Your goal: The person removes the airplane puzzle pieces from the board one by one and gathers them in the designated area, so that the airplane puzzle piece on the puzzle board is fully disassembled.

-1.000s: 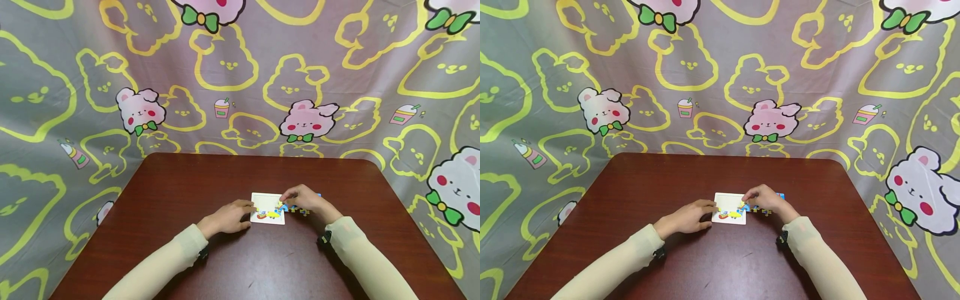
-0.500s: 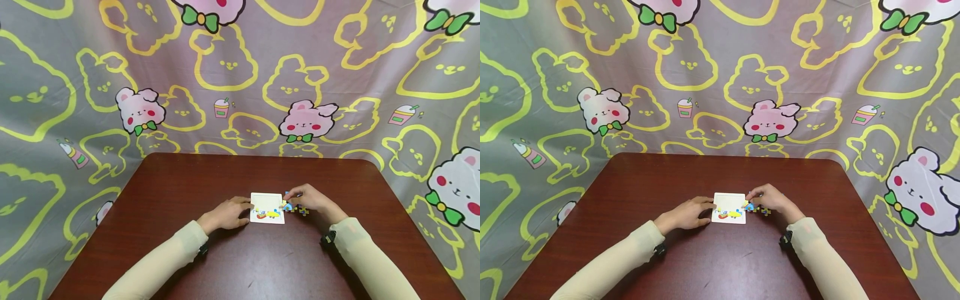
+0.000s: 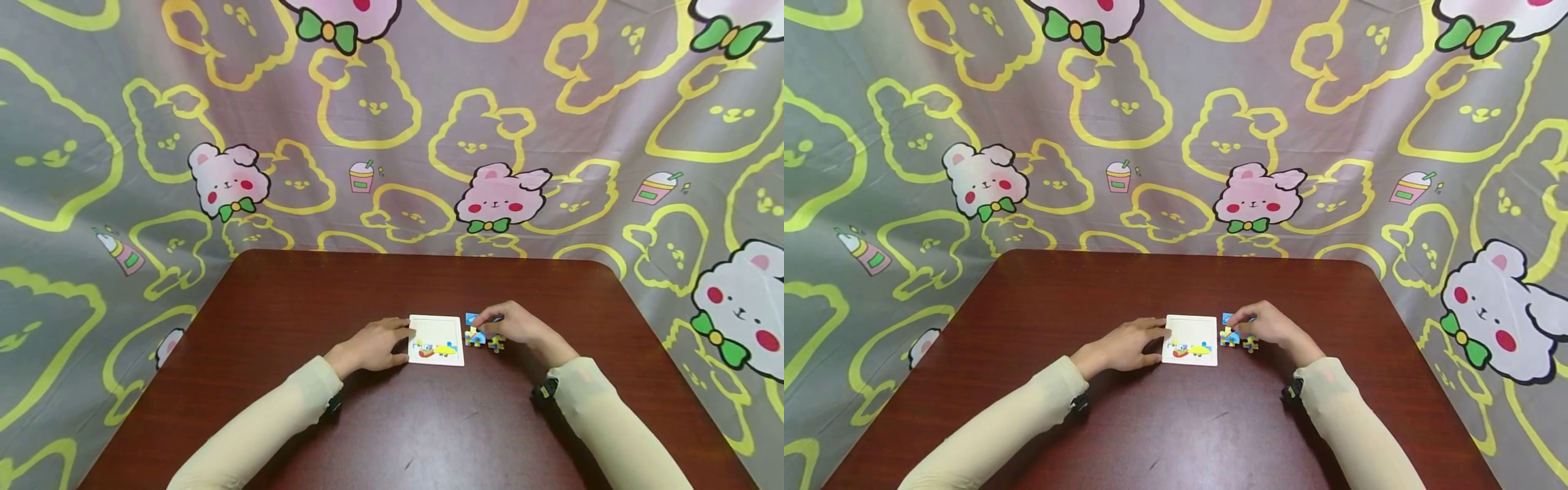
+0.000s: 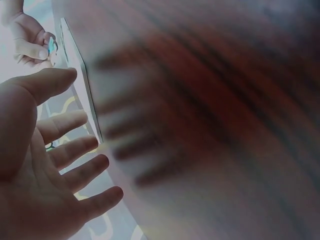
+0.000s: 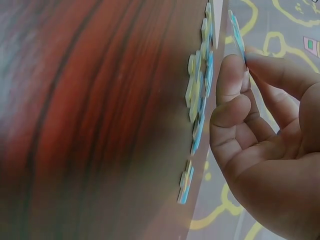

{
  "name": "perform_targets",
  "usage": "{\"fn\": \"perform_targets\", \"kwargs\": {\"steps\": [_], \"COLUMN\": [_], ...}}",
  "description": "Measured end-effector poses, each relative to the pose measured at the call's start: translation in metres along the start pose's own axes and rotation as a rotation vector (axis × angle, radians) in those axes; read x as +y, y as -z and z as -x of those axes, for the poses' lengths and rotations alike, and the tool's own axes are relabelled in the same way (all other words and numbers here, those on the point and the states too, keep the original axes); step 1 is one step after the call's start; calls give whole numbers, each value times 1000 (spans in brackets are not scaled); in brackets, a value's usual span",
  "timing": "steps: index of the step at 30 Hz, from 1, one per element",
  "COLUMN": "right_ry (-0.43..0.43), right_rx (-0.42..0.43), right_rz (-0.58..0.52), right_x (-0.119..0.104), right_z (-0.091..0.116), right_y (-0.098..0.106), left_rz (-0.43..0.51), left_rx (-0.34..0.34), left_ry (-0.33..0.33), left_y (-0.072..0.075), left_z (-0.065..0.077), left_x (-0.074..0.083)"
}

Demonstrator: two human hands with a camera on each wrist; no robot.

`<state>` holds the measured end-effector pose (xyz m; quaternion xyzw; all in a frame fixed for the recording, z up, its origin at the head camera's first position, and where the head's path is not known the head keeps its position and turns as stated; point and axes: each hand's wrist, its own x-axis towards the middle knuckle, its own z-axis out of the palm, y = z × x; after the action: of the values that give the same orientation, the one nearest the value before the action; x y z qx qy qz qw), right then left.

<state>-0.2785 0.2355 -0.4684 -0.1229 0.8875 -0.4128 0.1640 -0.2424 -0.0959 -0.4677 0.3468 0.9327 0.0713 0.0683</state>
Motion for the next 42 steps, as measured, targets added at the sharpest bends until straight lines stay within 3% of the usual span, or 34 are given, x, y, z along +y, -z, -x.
{"fn": "perform_targets", "kwargs": {"steps": [12, 30, 42], "right_ry": [17, -22, -18], "right_rx": [-5, -29, -18], "right_rz": [-30, -65, -7], "right_x": [13, 33, 44], "right_z": [13, 25, 33], "right_y": [21, 43, 52], "left_rz": [17, 26, -2], "left_rx": [-5, -16, -29], "left_ry": [15, 40, 50], "left_y": [-1, -1, -1], "left_z": [-1, -2, -5], "left_x": [2, 3, 3]}}
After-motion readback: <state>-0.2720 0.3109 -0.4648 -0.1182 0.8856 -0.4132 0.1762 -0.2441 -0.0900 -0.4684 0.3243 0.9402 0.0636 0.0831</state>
